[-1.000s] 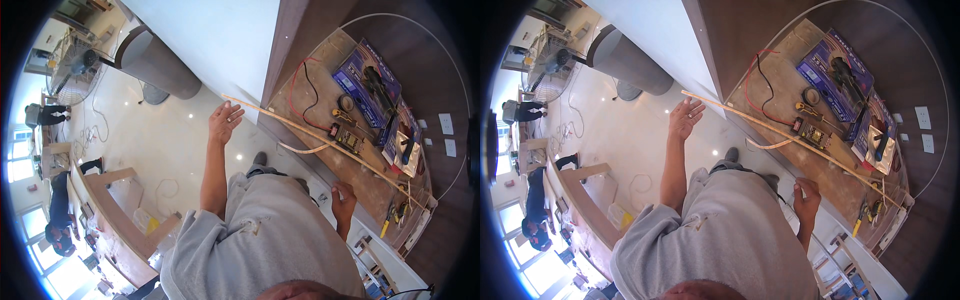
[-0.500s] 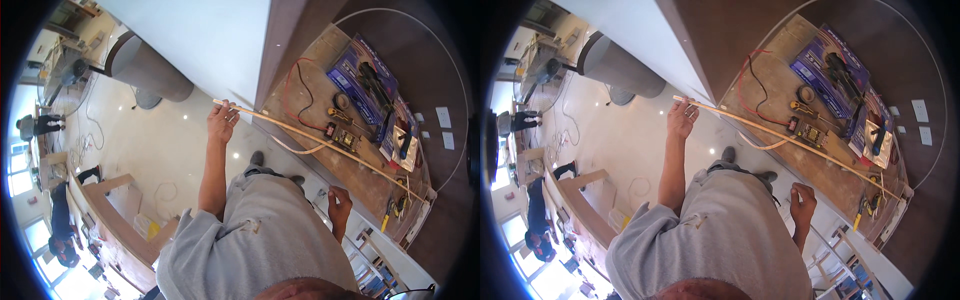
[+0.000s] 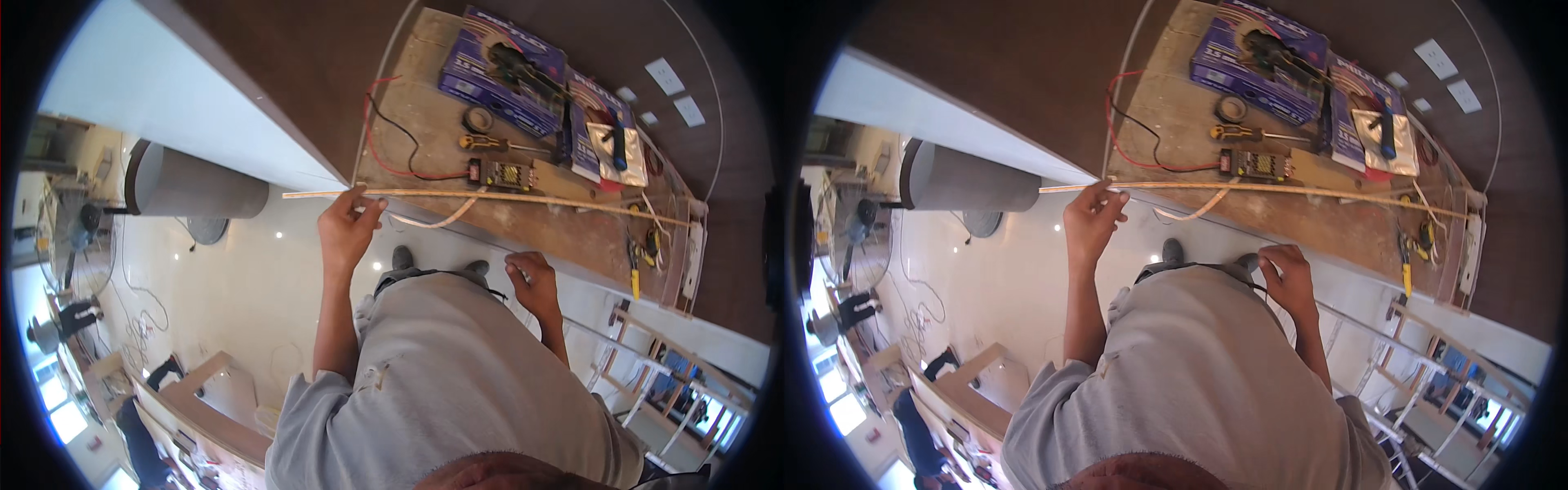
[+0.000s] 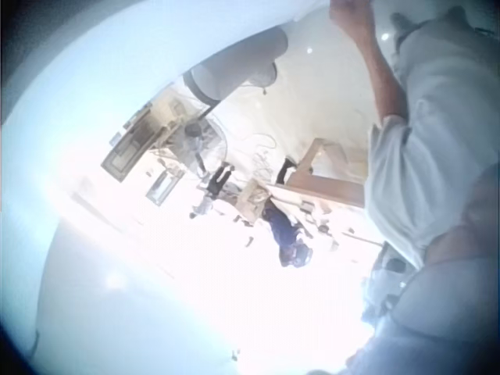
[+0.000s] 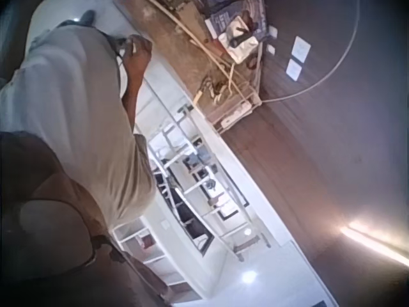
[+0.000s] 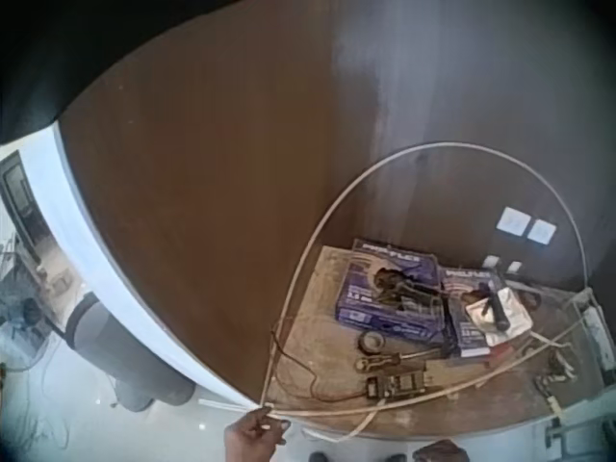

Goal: The person prepares electrical components by hand and using pliers; they strip wires, handle a small wooden strip, and sort through items in a small box.

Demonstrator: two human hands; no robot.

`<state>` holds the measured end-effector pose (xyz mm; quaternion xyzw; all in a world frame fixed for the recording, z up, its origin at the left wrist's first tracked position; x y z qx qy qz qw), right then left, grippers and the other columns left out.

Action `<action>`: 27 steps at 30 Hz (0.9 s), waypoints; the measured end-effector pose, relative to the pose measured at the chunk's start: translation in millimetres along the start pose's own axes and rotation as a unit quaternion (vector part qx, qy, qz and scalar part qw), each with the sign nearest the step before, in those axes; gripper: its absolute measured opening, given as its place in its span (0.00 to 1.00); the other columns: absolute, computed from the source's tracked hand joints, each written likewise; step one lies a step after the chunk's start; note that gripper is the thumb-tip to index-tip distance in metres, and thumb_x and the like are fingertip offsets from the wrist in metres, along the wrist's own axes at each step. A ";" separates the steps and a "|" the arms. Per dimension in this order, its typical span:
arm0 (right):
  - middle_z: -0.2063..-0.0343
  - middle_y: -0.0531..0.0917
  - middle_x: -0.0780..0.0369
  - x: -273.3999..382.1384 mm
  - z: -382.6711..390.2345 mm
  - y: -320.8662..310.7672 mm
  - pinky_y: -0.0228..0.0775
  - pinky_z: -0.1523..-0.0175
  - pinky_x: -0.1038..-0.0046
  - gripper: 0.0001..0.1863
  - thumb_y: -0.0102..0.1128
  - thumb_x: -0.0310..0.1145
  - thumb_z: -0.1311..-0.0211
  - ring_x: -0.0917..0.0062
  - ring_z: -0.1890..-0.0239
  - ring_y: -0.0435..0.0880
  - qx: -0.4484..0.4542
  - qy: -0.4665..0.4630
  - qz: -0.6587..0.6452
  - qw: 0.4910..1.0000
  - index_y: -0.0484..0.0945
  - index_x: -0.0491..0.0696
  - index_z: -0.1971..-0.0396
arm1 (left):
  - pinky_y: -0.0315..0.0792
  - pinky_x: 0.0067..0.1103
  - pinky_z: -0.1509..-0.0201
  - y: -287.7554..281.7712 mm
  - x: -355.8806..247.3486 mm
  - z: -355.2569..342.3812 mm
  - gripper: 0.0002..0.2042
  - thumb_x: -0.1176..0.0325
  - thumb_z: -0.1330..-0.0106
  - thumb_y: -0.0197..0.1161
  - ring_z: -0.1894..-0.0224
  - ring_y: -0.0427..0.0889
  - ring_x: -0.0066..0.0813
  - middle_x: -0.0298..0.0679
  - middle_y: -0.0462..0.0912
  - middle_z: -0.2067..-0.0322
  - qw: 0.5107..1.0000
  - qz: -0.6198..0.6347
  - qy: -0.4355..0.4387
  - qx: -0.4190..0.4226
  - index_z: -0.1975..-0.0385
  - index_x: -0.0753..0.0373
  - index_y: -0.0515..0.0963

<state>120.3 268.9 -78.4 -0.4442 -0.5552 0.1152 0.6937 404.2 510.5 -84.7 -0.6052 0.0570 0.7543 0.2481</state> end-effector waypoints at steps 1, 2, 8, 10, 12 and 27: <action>0.60 0.89 0.58 -1.6 0.0 -1.0 0.76 0.46 0.63 0.07 0.66 0.26 0.38 0.61 0.55 0.85 -0.007 0.009 0.001 1.000 0.87 0.45 0.61 | 0.74 0.18 0.75 6.5 -16.4 -2.5 0.25 0.64 0.38 0.75 0.74 0.87 0.23 0.40 0.88 0.68 0.998 -0.045 0.029 -0.030 0.47 0.75 0.80; 0.60 0.89 0.58 0.0 0.1 0.3 0.76 0.46 0.63 0.07 0.66 0.26 0.38 0.61 0.54 0.85 -0.003 0.002 -0.005 1.000 0.87 0.45 0.62 | 0.75 0.22 0.74 15.0 -24.8 -7.6 0.23 0.67 0.39 0.75 0.79 0.86 0.26 0.44 0.88 0.74 0.997 -0.056 0.039 -0.043 0.49 0.77 0.79; 0.61 0.89 0.58 -7.7 16.0 -9.0 0.75 0.45 0.62 0.06 0.66 0.26 0.39 0.62 0.54 0.84 -0.029 0.017 -0.030 0.999 0.86 0.44 0.62 | 0.76 0.21 0.73 52.9 -36.4 -46.8 0.30 0.64 0.39 0.76 0.77 0.86 0.26 0.44 0.87 0.77 0.988 -0.089 0.118 -0.034 0.42 0.78 0.75; 0.61 0.89 0.58 -11.0 23.7 -10.3 0.75 0.45 0.62 0.06 0.65 0.25 0.39 0.61 0.55 0.84 -0.023 0.018 -0.043 0.999 0.86 0.45 0.63 | 0.77 0.19 0.72 60.4 -42.1 -50.5 0.31 0.65 0.36 0.74 0.74 0.87 0.23 0.44 0.88 0.73 0.990 -0.035 0.132 -0.029 0.38 0.80 0.72; 0.61 0.89 0.57 -17.8 32.1 -12.2 0.75 0.45 0.62 0.06 0.66 0.26 0.39 0.61 0.55 0.84 -0.032 0.034 -0.039 0.998 0.86 0.45 0.63 | 0.77 0.20 0.72 61.5 -37.2 -58.1 0.30 0.64 0.36 0.74 0.74 0.87 0.22 0.44 0.88 0.74 0.986 -0.034 0.159 -0.035 0.40 0.78 0.74; 0.64 0.88 0.58 -69.6 43.5 -56.1 0.75 0.47 0.60 0.05 0.66 0.27 0.40 0.58 0.56 0.83 -0.051 0.019 -0.064 0.996 0.85 0.44 0.64 | 0.75 0.35 0.43 218.9 -96.5 -6.2 0.28 0.68 0.47 0.77 0.44 0.82 0.43 0.45 0.84 0.48 0.833 -0.299 0.453 0.111 0.42 0.58 0.81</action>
Point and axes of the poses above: each hand's wrist, its own z-axis away from the middle knuckle, its own y-axis out of the palm, x = y × z, the point moved 9 cm from there along -z, towards the middle knuckle
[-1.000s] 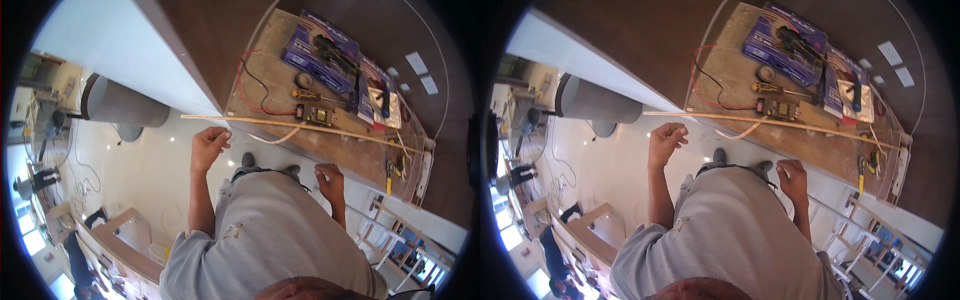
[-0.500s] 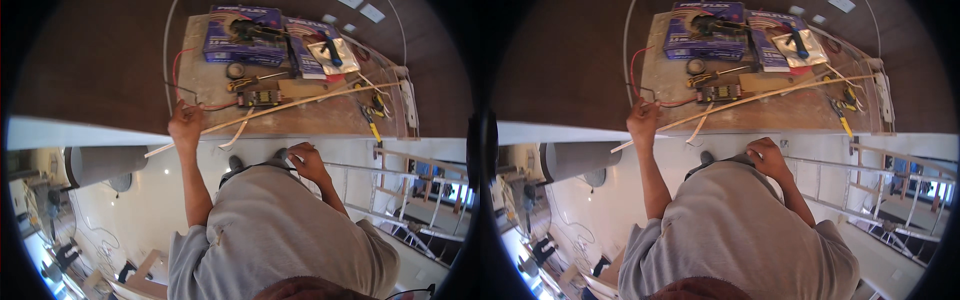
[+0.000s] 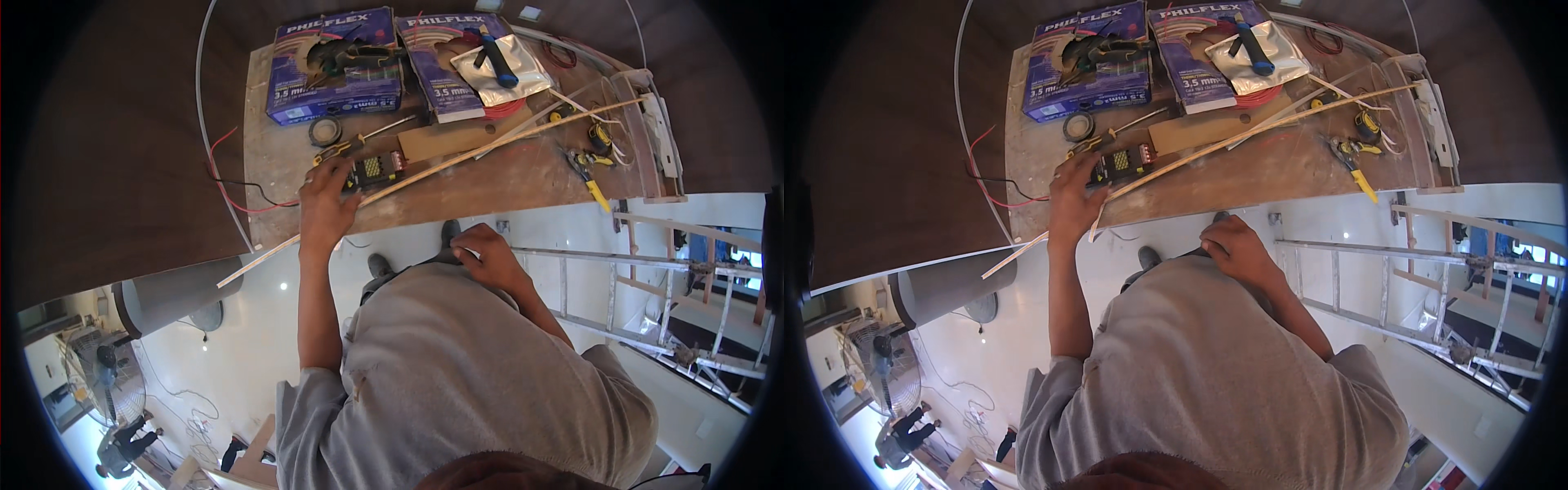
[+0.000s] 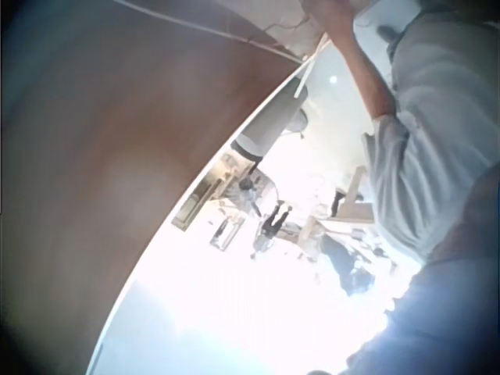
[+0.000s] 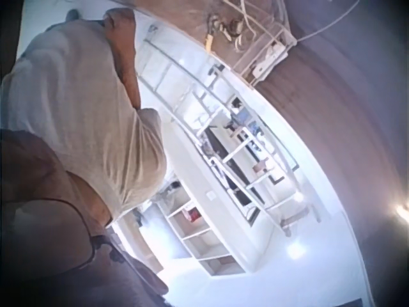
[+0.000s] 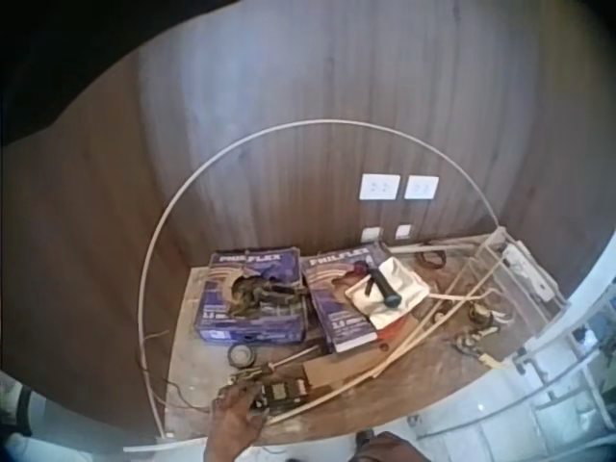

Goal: The person prepares electrical components by hand and using pliers; they strip wires, handle a small wooden strip, and sort through items in a small box.

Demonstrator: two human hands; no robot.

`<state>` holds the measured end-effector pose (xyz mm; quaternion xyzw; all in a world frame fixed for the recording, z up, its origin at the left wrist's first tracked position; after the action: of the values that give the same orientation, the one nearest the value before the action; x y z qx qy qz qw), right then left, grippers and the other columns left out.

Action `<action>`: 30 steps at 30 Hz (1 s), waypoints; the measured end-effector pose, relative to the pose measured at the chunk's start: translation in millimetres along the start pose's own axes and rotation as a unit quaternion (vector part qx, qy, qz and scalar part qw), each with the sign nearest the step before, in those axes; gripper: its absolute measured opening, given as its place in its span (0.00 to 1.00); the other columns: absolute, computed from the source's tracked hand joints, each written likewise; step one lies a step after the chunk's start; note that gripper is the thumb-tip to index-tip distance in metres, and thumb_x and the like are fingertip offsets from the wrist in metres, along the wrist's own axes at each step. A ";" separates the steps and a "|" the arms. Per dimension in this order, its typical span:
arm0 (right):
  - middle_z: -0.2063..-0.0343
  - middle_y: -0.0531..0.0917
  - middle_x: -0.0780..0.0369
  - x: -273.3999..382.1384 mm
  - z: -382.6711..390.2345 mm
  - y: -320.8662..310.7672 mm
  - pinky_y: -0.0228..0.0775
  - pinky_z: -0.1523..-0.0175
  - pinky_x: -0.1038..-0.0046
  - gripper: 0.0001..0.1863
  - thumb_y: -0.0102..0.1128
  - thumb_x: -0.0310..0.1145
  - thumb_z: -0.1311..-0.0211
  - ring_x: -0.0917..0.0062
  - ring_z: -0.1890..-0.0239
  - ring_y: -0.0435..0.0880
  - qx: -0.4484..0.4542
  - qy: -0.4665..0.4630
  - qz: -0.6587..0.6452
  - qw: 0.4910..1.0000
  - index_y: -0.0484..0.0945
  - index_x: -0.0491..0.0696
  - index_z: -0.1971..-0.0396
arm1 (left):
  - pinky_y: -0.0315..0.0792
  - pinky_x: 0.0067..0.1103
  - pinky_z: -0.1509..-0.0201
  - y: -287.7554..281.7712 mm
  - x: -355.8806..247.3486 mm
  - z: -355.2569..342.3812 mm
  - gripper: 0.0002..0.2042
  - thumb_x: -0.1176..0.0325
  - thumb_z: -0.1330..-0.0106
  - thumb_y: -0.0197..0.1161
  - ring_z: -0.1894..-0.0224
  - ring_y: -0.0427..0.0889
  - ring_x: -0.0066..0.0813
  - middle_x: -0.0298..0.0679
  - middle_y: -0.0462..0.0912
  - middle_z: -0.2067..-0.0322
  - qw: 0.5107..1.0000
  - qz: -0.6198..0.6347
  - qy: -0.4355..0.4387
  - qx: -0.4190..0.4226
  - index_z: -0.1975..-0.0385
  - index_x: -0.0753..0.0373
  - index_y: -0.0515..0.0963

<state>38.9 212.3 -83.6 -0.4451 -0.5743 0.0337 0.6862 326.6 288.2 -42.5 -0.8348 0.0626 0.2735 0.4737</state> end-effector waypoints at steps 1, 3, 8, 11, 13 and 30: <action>0.64 0.88 0.58 5.7 -7.6 -4.0 0.75 0.47 0.61 0.05 0.66 0.26 0.40 0.58 0.57 0.83 0.019 -0.025 0.004 0.999 0.85 0.44 0.65 | 0.69 0.38 0.38 17.8 0.6 -7.1 0.31 0.68 0.47 0.77 0.40 0.79 0.46 0.45 0.81 0.43 0.998 -0.006 -0.014 0.060 0.39 0.57 0.78; 0.63 0.88 0.57 6.9 -23.3 -16.7 0.75 0.48 0.61 0.06 0.66 0.26 0.40 0.59 0.56 0.83 0.032 -0.039 -0.013 0.999 0.85 0.43 0.63 | 0.63 0.42 0.34 39.2 4.1 -16.4 0.35 0.68 0.47 0.77 0.37 0.75 0.49 0.46 0.78 0.39 0.992 -0.019 -0.031 0.122 0.35 0.57 0.75; 0.62 0.88 0.57 0.2 -46.9 -34.6 0.75 0.48 0.60 0.08 0.66 0.24 0.40 0.59 0.56 0.83 0.036 -0.092 -0.050 0.994 0.85 0.42 0.61 | 0.58 0.44 0.31 66.3 8.8 -33.4 0.36 0.67 0.47 0.77 0.35 0.74 0.53 0.47 0.77 0.38 0.949 -0.096 -0.047 0.296 0.34 0.58 0.73; 0.61 0.88 0.58 -3.7 -60.1 -37.5 0.75 0.46 0.60 0.06 0.65 0.27 0.39 0.59 0.54 0.82 0.043 -0.093 -0.069 0.992 0.85 0.44 0.63 | 0.61 0.38 0.32 50.8 16.9 -50.9 0.35 0.66 0.45 0.77 0.38 0.77 0.45 0.46 0.80 0.41 0.953 0.044 -0.057 0.295 0.34 0.62 0.74; 0.56 0.87 0.56 -0.2 -71.8 -36.5 0.75 0.42 0.60 0.09 0.65 0.29 0.36 0.56 0.51 0.82 0.059 -0.112 -0.047 0.991 0.86 0.45 0.58 | 0.64 0.34 0.33 37.8 18.5 -63.5 0.34 0.66 0.44 0.76 0.41 0.78 0.39 0.44 0.82 0.43 0.931 0.146 -0.097 0.320 0.34 0.64 0.74; 0.69 0.87 0.63 -28.6 -201.2 24.9 0.73 0.60 0.77 0.11 0.74 0.31 0.39 0.82 0.66 0.82 0.049 0.071 -0.443 0.892 0.84 0.41 0.62 | 0.63 0.30 0.27 19.9 28.6 -80.1 0.37 0.75 0.47 0.78 0.31 0.72 0.36 0.46 0.78 0.36 0.895 0.242 -0.144 0.347 0.33 0.68 0.73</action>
<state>205.4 96.2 -110.2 -0.1114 -0.6595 -0.2773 0.6898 375.2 215.7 -40.1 -0.5278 0.2849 0.4573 0.6566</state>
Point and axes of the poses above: each hand's wrist, its own z-axis away from the middle knuckle, its own y-axis out of the palm, x = y × z, the point moved 9 cm from there along -z, towards the middle knuckle
